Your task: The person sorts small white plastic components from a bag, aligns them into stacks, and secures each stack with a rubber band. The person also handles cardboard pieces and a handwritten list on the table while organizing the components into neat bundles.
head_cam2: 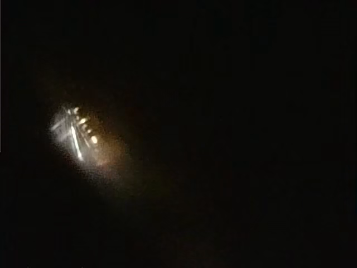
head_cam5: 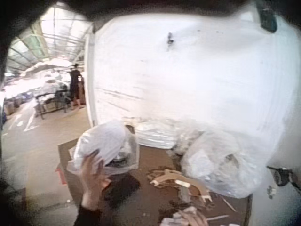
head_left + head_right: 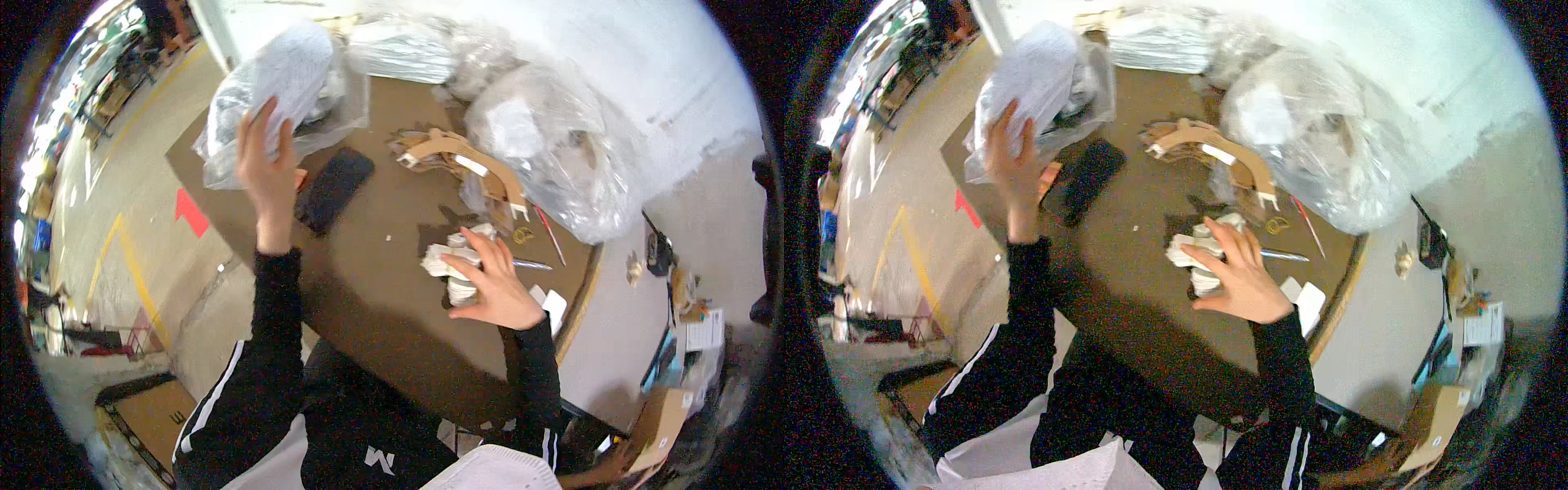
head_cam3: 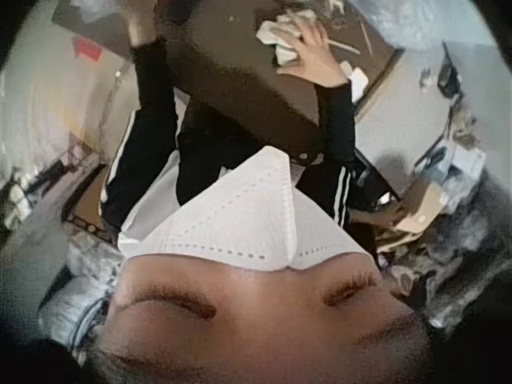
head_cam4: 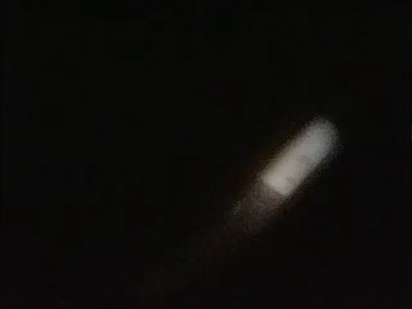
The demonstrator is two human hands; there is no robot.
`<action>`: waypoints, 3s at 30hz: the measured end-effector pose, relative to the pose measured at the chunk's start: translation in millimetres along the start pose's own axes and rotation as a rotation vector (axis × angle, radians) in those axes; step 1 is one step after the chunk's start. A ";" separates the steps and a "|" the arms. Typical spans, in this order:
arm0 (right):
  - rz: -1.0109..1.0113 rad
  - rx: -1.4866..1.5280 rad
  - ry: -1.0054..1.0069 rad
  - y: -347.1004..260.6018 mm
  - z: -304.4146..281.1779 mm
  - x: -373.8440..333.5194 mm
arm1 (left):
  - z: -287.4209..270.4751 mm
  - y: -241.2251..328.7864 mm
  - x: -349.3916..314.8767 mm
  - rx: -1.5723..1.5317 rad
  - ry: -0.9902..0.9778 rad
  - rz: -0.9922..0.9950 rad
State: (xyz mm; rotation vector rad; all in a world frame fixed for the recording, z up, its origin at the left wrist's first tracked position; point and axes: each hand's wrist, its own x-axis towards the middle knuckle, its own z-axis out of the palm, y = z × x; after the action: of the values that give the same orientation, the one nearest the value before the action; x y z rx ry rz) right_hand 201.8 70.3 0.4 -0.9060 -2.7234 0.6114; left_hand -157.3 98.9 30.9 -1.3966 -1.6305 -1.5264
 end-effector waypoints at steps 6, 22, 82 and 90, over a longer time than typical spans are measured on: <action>-0.006 -0.019 0.034 13.1 3.5 -2.5 | -36.5 57.2 -25.6 -0.553 -0.285 -0.437; 0.008 0.016 0.017 8.2 -7.5 -3.2 | 10.2 57.9 -86.4 0.069 -0.729 0.187; 0.418 0.857 0.577 23.3 11.0 3.6 | 87.2 109.8 -130.8 -1.305 -1.554 -0.859; 0.254 0.627 0.532 20.9 1.5 2.4 | 91.5 104.5 -139.5 -1.347 -1.283 -0.503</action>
State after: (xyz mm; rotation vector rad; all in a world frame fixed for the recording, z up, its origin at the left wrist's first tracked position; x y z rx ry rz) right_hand 210.3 86.5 -10.1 -1.0499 -1.7999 1.0182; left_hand 10.0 121.2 -70.5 -3.4007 -1.4772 -2.4177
